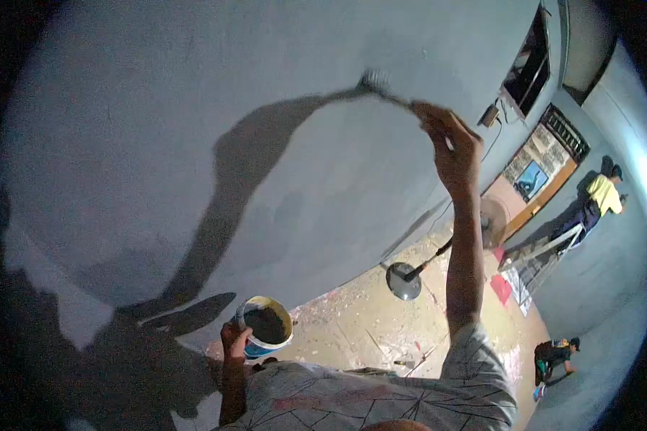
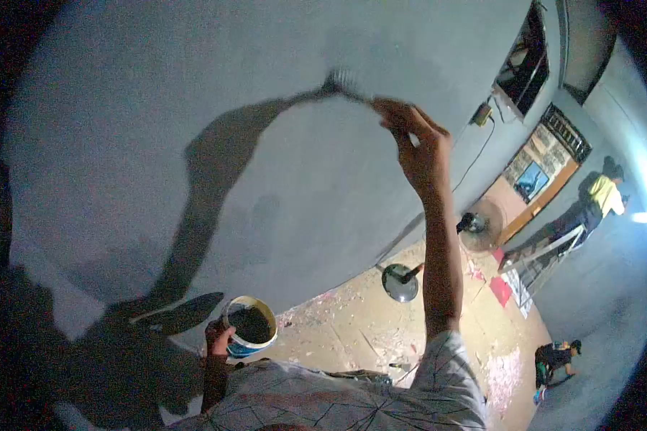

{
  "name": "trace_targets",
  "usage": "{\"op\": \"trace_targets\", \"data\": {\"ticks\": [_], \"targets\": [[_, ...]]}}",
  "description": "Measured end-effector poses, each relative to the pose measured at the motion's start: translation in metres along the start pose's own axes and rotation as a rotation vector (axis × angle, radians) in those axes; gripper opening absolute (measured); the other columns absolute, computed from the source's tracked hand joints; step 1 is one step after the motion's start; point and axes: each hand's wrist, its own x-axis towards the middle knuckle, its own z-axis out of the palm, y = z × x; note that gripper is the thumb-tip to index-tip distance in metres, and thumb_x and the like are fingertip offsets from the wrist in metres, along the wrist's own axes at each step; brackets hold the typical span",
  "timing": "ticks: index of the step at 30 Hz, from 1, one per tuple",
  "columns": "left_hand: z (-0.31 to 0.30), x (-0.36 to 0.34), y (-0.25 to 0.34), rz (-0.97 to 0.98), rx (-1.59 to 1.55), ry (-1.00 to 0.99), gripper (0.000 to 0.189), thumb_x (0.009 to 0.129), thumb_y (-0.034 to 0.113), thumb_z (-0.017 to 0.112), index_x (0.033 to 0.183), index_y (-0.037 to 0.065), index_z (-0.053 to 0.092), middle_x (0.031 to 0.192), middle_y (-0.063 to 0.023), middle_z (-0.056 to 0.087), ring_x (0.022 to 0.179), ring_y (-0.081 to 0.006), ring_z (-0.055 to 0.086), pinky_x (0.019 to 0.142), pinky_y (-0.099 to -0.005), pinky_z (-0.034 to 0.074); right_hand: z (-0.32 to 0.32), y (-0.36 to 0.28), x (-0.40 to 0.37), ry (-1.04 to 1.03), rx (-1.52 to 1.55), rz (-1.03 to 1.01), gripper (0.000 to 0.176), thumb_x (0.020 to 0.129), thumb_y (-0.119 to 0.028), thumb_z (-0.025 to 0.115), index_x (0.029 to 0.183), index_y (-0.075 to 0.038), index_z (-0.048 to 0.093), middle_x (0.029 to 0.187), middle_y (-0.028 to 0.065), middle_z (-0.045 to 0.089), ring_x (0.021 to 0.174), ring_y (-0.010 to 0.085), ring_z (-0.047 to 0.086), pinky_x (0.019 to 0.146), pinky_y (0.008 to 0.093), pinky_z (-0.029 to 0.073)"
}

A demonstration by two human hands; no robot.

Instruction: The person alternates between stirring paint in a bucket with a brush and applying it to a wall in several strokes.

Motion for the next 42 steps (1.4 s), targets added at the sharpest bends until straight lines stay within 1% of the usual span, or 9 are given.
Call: {"op": "trace_targets", "data": {"ticks": [2,5,20,25,29,31,35,37,42], "targets": [[-0.02,0.054,-0.068,0.065,0.331,-0.384,0.043,0.084,0.031,0.075,0.12,0.008,0.069,0.123,-0.0065,0.062,0.113,-0.0208,0.056,0.091,-0.0383,0.049,-0.013,0.007,0.003,0.034,0.054,0.019,0.032,0.087,0.008,0.066,0.114,-0.007,0.072,0.108,0.0078,0.074,0.095,0.0161,0.071,0.08,0.0299,0.057],[0.009,0.011,0.027,-0.123,-0.086,-0.027,0.032,0.074,0.005,0.078,0.097,-0.003,0.059,0.08,-0.0092,0.064,0.06,-0.0174,0.062,0.048,-0.0316,0.047,-0.011,0.02,0.01,0.201,0.092,0.026,0.03,0.087,0.009,0.064,0.114,-0.004,0.071,0.109,0.0086,0.074,0.095,0.0155,0.07,0.08,0.0298,0.057],[-0.008,0.013,0.002,0.051,-0.108,-0.157,0.034,0.072,0.006,0.082,0.096,-0.002,0.06,0.078,-0.0087,0.064,0.062,-0.0186,0.062,0.058,-0.0344,0.052,0.073,0.026,-0.164,-0.558,0.199,0.145,0.029,0.094,0.003,0.056,0.12,-0.006,0.064,0.113,0.0133,0.07,0.095,0.0263,0.072,0.076,0.0351,0.06],[-0.021,0.027,-0.012,0.016,-0.272,-0.409,0.032,0.069,0.001,0.078,0.096,-0.002,0.06,0.078,-0.0101,0.064,0.061,-0.018,0.063,0.05,-0.0326,0.047,0.041,0.007,-0.056,-0.081,0.062,0.026,0.029,0.088,0.006,0.063,0.113,-0.006,0.07,0.104,0.009,0.073,0.086,0.0184,0.072,0.074,0.0299,0.057],[-0.009,0.014,0.013,-0.007,-0.012,-0.08,0.028,0.074,0.015,0.082,0.088,0.004,0.061,0.076,-0.0073,0.063,0.058,-0.0148,0.061,0.043,-0.0318,0.044,0.041,-0.006,-0.032,0.358,0.038,-0.111,0.029,0.092,0.01,0.059,0.116,-0.001,0.069,0.116,0.0132,0.071,0.097,0.0219,0.071,0.078,0.0321,0.062],[-0.022,0.025,-0.002,0.026,-0.18,-0.393,0.033,0.071,0.005,0.079,0.096,0.001,0.058,0.076,-0.0074,0.061,0.056,-0.017,0.059,0.047,-0.0332,0.045,0.056,-0.003,-0.056,0.248,0.038,-0.058,0.032,0.091,0.011,0.058,0.119,-0.003,0.068,0.121,0.0128,0.069,0.102,0.0219,0.07,0.078,0.0323,0.062],[-0.002,0.003,0.023,-0.024,-0.158,-0.059,0.029,0.075,-0.001,0.078,0.098,0.002,0.061,0.082,-0.0105,0.066,0.064,-0.019,0.064,0.056,-0.037,0.052,0.112,0.017,-0.18,0.011,0.084,0.091,0.036,0.091,0.011,0.057,0.125,0.001,0.063,0.124,0.0178,0.066,0.107,0.0249,0.068,0.081,0.0325,0.061],[-0.018,0.05,-0.073,-0.258,-0.352,-0.109,0.031,0.073,-0.003,0.079,0.098,0.002,0.06,0.084,-0.0098,0.067,0.07,-0.0204,0.066,0.067,-0.0403,0.055,0.124,0.015,-0.233,-0.125,0.186,0.096,0.032,0.091,0.012,0.057,0.121,0.003,0.064,0.123,0.0186,0.066,0.104,0.0256,0.068,0.082,0.0327,0.061],[-0.014,0.044,-0.044,0.164,-0.421,-0.219,0.03,0.072,-0.002,0.081,0.094,0.003,0.061,0.08,-0.0065,0.066,0.063,-0.0188,0.063,0.057,-0.0362,0.054,0.106,0.025,-0.227,-0.347,0.153,0.075,0.034,0.086,0.011,0.059,0.116,-0.003,0.066,0.111,0.0127,0.071,0.091,0.0253,0.072,0.075,0.0335,0.061]]}}
